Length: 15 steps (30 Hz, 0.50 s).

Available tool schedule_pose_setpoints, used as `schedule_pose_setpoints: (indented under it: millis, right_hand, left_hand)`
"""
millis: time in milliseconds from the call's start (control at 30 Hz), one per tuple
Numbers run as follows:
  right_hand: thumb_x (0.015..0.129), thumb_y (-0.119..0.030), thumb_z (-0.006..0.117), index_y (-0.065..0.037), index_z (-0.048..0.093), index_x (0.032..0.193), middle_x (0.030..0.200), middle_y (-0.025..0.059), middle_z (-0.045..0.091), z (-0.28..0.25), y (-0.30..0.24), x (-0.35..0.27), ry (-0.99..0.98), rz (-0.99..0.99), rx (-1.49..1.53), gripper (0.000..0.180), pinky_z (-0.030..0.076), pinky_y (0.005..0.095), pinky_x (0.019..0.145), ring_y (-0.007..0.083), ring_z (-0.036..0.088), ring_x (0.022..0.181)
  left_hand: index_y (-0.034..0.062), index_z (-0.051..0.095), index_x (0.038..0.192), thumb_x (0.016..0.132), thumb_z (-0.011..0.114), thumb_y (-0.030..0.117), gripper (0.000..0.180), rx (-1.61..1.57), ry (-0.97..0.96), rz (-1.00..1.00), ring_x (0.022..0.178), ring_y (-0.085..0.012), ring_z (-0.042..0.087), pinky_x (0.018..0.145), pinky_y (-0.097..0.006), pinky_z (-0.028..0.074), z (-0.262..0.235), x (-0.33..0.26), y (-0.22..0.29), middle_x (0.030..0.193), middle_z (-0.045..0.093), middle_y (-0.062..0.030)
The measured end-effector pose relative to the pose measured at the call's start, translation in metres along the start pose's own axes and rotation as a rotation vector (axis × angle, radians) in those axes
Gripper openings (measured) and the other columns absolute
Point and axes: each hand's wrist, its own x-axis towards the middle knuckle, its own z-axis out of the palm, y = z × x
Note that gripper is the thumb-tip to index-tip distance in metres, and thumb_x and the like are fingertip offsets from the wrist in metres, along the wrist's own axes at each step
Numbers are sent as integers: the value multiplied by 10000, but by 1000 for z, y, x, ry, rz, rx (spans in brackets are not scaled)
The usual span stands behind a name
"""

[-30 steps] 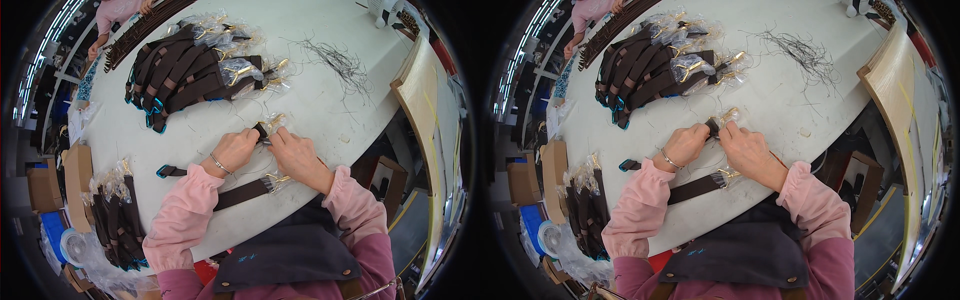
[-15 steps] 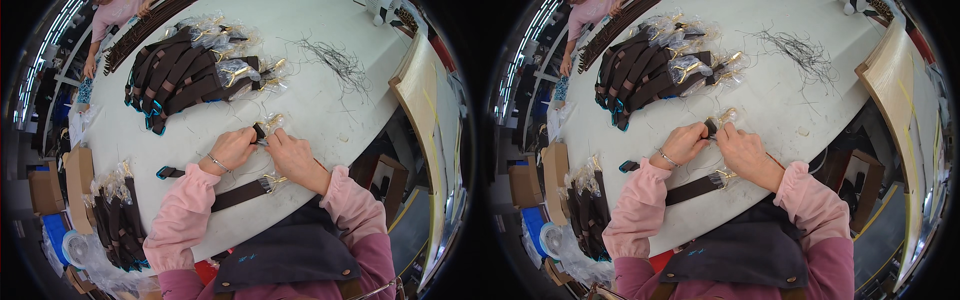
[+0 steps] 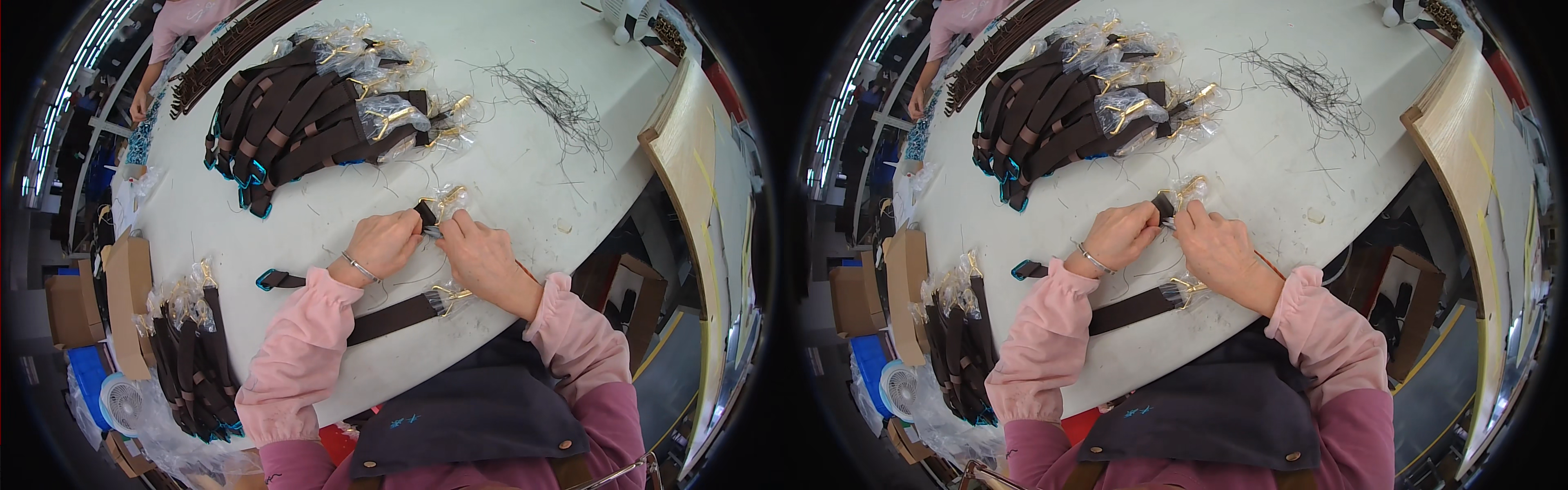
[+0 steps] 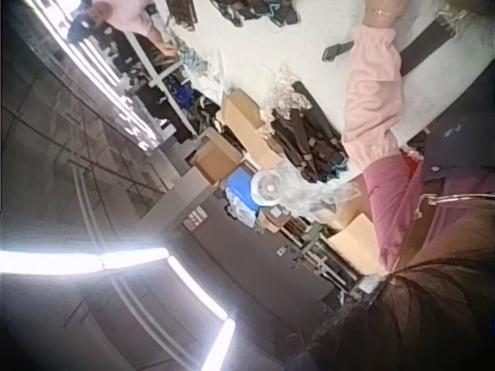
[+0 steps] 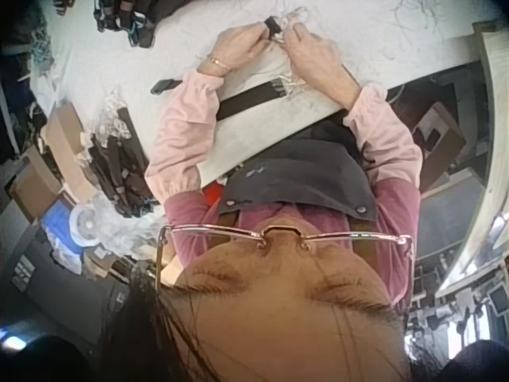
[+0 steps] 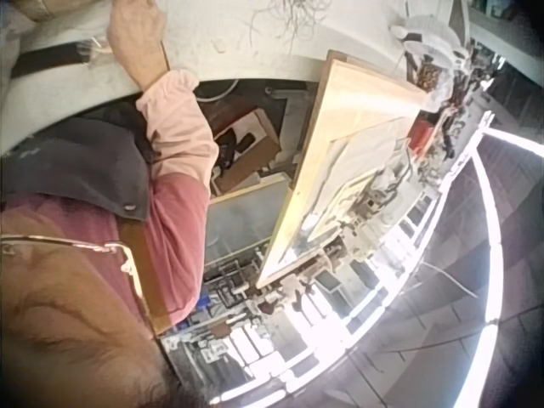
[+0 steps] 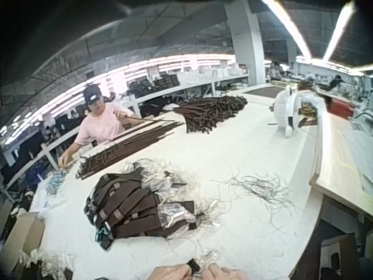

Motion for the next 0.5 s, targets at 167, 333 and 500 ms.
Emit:
schedule_pose_setpoints:
  millis: [167, 333, 500]
  right_hand:
    - [768, -129, 631, -32, 498, 824, 779, 81, 470, 2, 0, 0, -16, 10, -32, 174, 424, 329, 422, 214, 583, 575]
    - [770, -128, 627, -30, 482, 812, 778, 85, 472, 4, 0, 1, -14, 4, -34, 179, 428, 328, 420, 217, 584, 574]
    - [774, -130, 624, -25, 480, 808, 782, 89, 475, 3, 1, 2, -44, -2, -47, 182, 433, 328, 425, 219, 592, 586]
  left_hand:
    - [64, 505, 799, 775, 581, 114, 94, 16, -3, -3, 628, -313, 558, 544, -388, 414, 1, -1, 0, 704, 588, -103]
    - [65, 503, 796, 774, 579, 113, 93, 13, 5, -7, 634, -316, 557, 548, -391, 414, 2, -1, 1, 707, 587, -104]
    - [66, 502, 796, 772, 581, 114, 95, 10, 9, -3, 637, -317, 557, 552, -392, 414, 2, -1, 1, 709, 587, -103]
